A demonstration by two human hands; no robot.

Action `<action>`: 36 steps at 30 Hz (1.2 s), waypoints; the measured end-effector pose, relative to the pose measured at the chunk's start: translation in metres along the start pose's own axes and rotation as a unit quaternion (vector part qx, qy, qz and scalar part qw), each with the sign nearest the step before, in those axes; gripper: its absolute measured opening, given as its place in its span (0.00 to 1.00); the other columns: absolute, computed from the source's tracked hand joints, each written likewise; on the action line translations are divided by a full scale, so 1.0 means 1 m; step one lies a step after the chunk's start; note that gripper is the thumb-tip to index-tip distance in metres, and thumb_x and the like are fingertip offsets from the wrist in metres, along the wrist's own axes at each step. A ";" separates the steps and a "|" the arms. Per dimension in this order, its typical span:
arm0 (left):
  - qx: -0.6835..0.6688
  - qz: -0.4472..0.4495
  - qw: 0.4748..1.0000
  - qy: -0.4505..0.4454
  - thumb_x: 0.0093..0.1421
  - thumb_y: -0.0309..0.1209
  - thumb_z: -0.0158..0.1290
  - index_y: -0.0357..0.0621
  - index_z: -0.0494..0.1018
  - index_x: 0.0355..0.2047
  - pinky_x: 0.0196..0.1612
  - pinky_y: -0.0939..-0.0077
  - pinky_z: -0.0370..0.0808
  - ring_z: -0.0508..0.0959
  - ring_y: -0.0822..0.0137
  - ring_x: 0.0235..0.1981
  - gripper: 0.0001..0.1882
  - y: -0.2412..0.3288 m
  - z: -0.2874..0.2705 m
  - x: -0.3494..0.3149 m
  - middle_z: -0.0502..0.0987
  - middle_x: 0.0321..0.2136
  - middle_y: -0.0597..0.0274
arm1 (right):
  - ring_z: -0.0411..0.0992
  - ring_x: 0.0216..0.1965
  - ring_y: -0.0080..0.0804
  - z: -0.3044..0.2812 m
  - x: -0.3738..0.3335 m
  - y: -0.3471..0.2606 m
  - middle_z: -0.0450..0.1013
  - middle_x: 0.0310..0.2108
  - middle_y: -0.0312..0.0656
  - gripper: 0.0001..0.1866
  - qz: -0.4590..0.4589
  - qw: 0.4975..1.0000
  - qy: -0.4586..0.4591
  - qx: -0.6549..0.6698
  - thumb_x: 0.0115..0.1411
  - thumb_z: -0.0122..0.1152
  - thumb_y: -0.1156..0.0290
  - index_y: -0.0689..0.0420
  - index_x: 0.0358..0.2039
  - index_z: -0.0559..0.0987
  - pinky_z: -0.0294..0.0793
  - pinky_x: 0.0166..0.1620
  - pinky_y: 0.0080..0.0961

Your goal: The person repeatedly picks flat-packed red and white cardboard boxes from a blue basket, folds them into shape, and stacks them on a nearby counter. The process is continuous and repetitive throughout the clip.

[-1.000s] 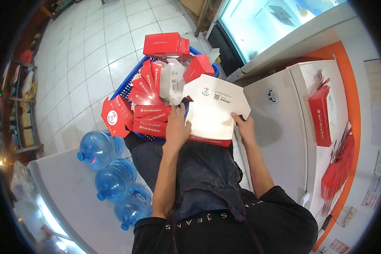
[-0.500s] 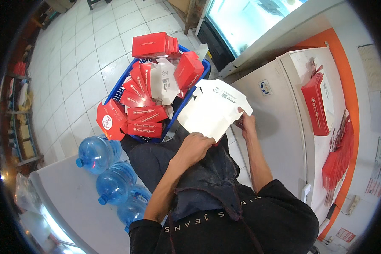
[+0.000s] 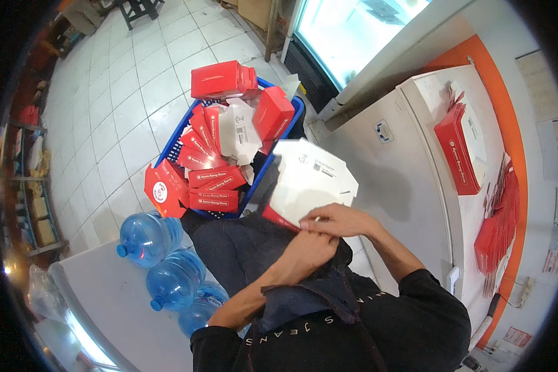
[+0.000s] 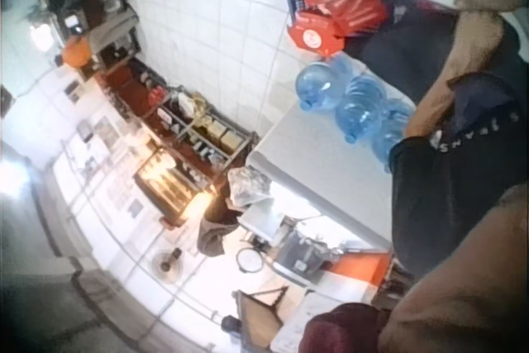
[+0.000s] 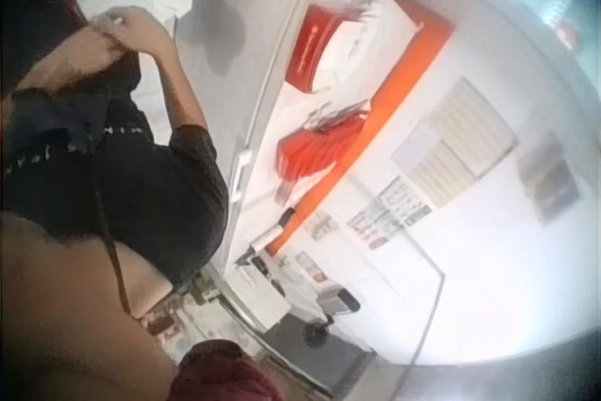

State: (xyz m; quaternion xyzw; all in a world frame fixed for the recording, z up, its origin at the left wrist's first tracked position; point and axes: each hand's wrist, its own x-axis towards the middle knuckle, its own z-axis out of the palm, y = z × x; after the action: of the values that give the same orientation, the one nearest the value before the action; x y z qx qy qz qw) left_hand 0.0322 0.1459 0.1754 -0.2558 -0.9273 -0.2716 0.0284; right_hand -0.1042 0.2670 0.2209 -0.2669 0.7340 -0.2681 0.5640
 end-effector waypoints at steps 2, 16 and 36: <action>-0.074 0.030 0.996 0.037 0.59 0.27 0.53 0.38 0.77 0.52 0.48 0.59 0.80 0.82 0.53 0.47 0.20 0.007 -0.018 -0.011 0.80 0.45 0.50 | 0.80 0.50 0.47 0.002 -0.004 -0.006 0.81 0.50 0.52 0.35 -0.017 0.998 -0.045 -0.030 0.69 0.53 0.36 0.58 0.51 0.85 0.77 0.55 0.36; -0.441 -0.035 0.712 0.546 0.65 0.39 0.51 0.30 0.78 0.40 0.34 0.65 0.78 0.81 0.52 0.28 0.20 -0.037 -0.119 -0.091 0.81 0.29 0.42 | 0.81 0.48 0.45 -0.090 -0.199 -0.078 0.83 0.44 0.48 0.14 -0.348 0.901 0.192 -0.171 0.68 0.62 0.66 0.60 0.49 0.83 0.75 0.59 0.40; -0.728 -0.182 0.602 0.273 0.61 0.32 0.57 0.35 0.60 0.67 0.57 0.61 0.78 0.79 0.56 0.55 0.35 -0.021 -0.104 0.132 0.73 0.57 0.45 | 0.51 0.76 0.49 -0.049 -0.204 -0.025 0.67 0.67 0.35 0.22 -0.083 0.604 0.597 -0.522 0.55 0.71 0.70 0.27 0.47 0.85 0.32 0.75 0.67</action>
State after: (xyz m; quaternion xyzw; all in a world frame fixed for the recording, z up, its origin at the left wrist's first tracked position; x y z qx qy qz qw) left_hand -0.1013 0.1373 0.2789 0.0685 -0.3989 -0.9138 0.0342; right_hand -0.1043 0.3958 0.3888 -0.3564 0.8976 0.0147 -0.2589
